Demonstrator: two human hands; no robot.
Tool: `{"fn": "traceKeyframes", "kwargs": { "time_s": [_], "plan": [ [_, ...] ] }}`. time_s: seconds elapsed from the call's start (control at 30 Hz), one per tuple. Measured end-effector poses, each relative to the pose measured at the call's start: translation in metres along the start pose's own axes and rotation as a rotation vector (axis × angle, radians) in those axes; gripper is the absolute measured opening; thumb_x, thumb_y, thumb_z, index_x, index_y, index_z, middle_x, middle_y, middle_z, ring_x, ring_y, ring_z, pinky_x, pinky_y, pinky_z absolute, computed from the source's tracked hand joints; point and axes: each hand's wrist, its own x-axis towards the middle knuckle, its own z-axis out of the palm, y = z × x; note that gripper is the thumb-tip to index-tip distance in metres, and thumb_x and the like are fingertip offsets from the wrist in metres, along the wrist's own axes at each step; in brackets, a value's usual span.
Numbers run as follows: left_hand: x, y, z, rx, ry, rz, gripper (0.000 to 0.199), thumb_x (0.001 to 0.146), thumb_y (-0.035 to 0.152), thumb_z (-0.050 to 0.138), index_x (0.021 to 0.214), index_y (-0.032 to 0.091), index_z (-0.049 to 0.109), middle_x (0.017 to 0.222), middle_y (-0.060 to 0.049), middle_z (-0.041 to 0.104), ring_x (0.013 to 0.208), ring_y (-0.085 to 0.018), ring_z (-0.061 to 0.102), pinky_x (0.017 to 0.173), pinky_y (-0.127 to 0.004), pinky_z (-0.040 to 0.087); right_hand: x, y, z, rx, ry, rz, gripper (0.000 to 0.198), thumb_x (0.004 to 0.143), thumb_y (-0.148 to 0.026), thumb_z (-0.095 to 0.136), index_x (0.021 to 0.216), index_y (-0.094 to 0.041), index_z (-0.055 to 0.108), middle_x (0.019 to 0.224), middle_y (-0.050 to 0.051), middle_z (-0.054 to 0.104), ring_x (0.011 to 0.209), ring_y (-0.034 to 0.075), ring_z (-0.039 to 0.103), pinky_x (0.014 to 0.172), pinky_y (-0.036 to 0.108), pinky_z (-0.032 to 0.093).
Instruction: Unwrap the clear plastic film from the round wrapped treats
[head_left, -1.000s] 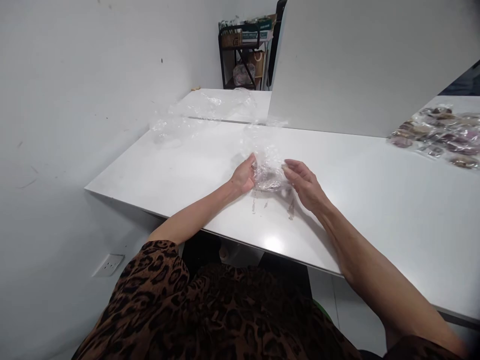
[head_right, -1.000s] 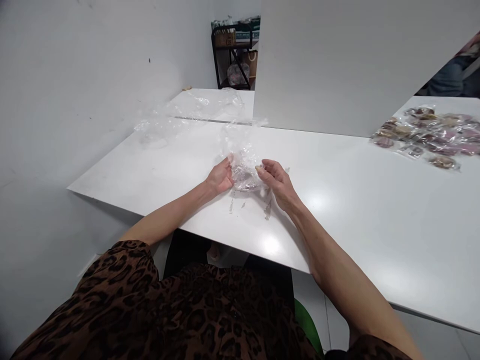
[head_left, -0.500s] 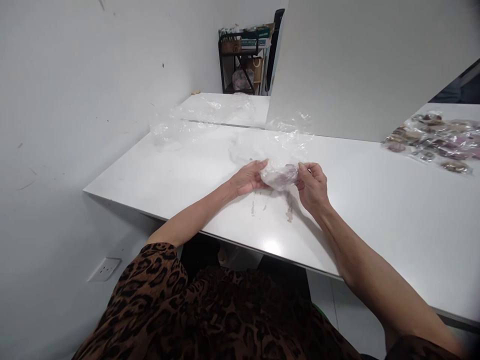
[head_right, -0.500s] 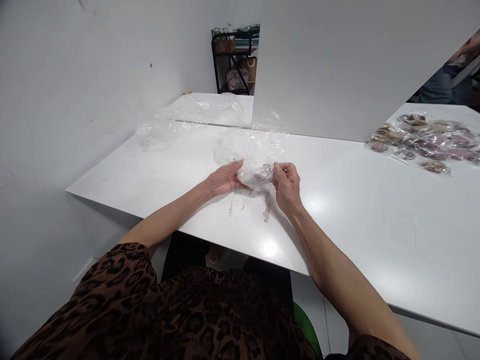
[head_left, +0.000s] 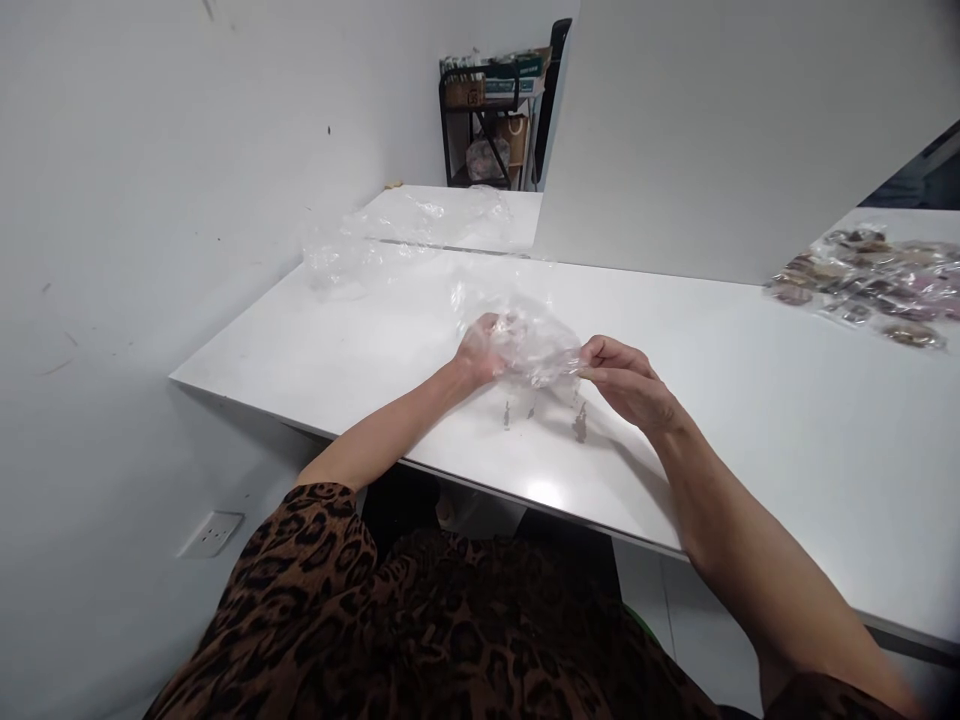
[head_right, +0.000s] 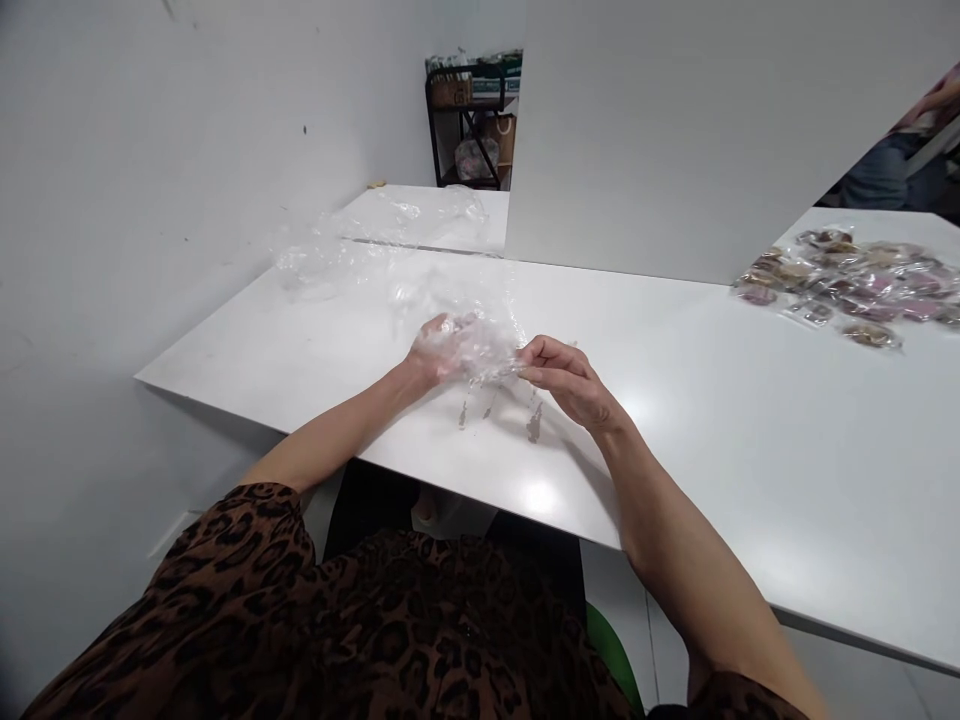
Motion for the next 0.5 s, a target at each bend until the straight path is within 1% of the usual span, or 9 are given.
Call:
{"fn": "traceKeyframes", "kwargs": {
  "time_s": [0.07, 0.13, 0.17, 0.2, 0.27, 0.33, 0.4, 0.47, 0.5],
  "plan": [
    [0.000, 0.002, -0.005, 0.003, -0.027, -0.004, 0.041, 0.101, 0.057, 0.049, 0.099, 0.018, 0.062, 0.090, -0.009, 0.071, 0.088, -0.024, 0.073, 0.083, -0.041, 0.060, -0.004, -0.003, 0.002, -0.051, -0.160, 0.008, 0.029, 0.086, -0.054, 0.072, 0.085, -0.026, 0.073, 0.090, 0.006, 0.068, 0.095, 0.025, 0.065, 0.094, 0.045, 0.052],
    [0.001, 0.002, -0.009, 0.137, -0.040, -0.006, 0.051, 0.096, 0.066, 0.055, 0.110, 0.018, 0.064, 0.099, -0.012, 0.071, 0.104, -0.030, 0.073, 0.091, -0.047, 0.058, -0.005, -0.008, 0.008, -0.123, -0.295, 0.003, 0.036, 0.094, -0.057, 0.063, 0.086, -0.025, 0.077, 0.103, 0.008, 0.072, 0.108, 0.026, 0.066, 0.102, 0.046, 0.050],
    [0.002, 0.002, -0.010, 0.225, -0.037, -0.005, 0.049, 0.095, 0.064, 0.061, 0.113, 0.018, 0.065, 0.099, -0.011, 0.071, 0.107, -0.030, 0.072, 0.094, -0.048, 0.057, -0.006, -0.010, 0.012, -0.163, -0.356, 0.000, 0.040, 0.097, -0.058, 0.060, 0.085, -0.025, 0.078, 0.106, 0.008, 0.073, 0.110, 0.026, 0.066, 0.103, 0.046, 0.049],
    [0.003, 0.001, -0.010, 0.315, -0.023, 0.000, 0.044, 0.092, 0.056, 0.069, 0.113, 0.018, 0.066, 0.096, -0.010, 0.071, 0.105, -0.029, 0.072, 0.096, -0.047, 0.055, -0.005, -0.013, 0.016, -0.203, -0.410, -0.003, 0.042, 0.098, -0.058, 0.058, 0.083, -0.024, 0.079, 0.105, 0.008, 0.074, 0.108, 0.026, 0.066, 0.103, 0.046, 0.049],
    [0.003, -0.001, -0.009, 0.481, 0.016, 0.025, 0.029, 0.084, 0.033, 0.083, 0.102, 0.016, 0.067, 0.087, -0.006, 0.068, 0.091, -0.021, 0.071, 0.094, -0.041, 0.054, -0.005, -0.016, 0.022, -0.272, -0.488, -0.003, 0.042, 0.097, -0.056, 0.061, 0.076, -0.023, 0.077, 0.094, 0.007, 0.074, 0.097, 0.023, 0.067, 0.100, 0.046, 0.050],
    [0.001, -0.002, -0.006, 0.651, 0.042, 0.072, 0.021, 0.080, 0.016, 0.084, 0.083, 0.015, 0.063, 0.074, -0.002, 0.063, 0.071, -0.012, 0.063, 0.084, -0.034, 0.053, -0.005, -0.017, 0.025, -0.309, -0.527, 0.008, 0.042, 0.095, -0.055, 0.065, 0.069, -0.023, 0.074, 0.083, 0.005, 0.071, 0.088, 0.021, 0.065, 0.097, 0.044, 0.052],
    [-0.001, -0.003, -0.003, 0.762, 0.058, 0.126, 0.029, 0.087, 0.013, 0.077, 0.068, 0.016, 0.055, 0.061, 0.002, 0.053, 0.057, -0.007, 0.051, 0.070, -0.029, 0.048, -0.005, -0.016, 0.026, -0.295, -0.532, 0.044, 0.042, 0.094, -0.054, 0.067, 0.066, -0.023, 0.072, 0.075, 0.003, 0.067, 0.078, 0.018, 0.062, 0.088, 0.041, 0.054],
    [-0.001, -0.002, -0.001, 0.735, 0.070, 0.165, 0.034, 0.096, 0.019, 0.068, 0.065, 0.017, 0.053, 0.057, 0.003, 0.048, 0.051, -0.006, 0.044, 0.062, -0.025, 0.044, -0.005, -0.011, 0.026, -0.245, -0.451, 0.073, 0.039, 0.092, -0.054, 0.069, 0.071, -0.021, 0.073, 0.073, 0.003, 0.067, 0.073, 0.017, 0.061, 0.079, 0.038, 0.054],
    [-0.001, -0.002, 0.000, 0.675, 0.075, 0.177, 0.032, 0.099, 0.023, 0.065, 0.069, 0.016, 0.056, 0.058, 0.003, 0.050, 0.051, -0.006, 0.045, 0.060, -0.024, 0.044, -0.004, -0.008, 0.025, -0.211, -0.354, 0.072, 0.037, 0.092, -0.054, 0.070, 0.075, -0.020, 0.073, 0.075, 0.004, 0.068, 0.073, 0.017, 0.062, 0.076, 0.037, 0.054]
  ]
}}
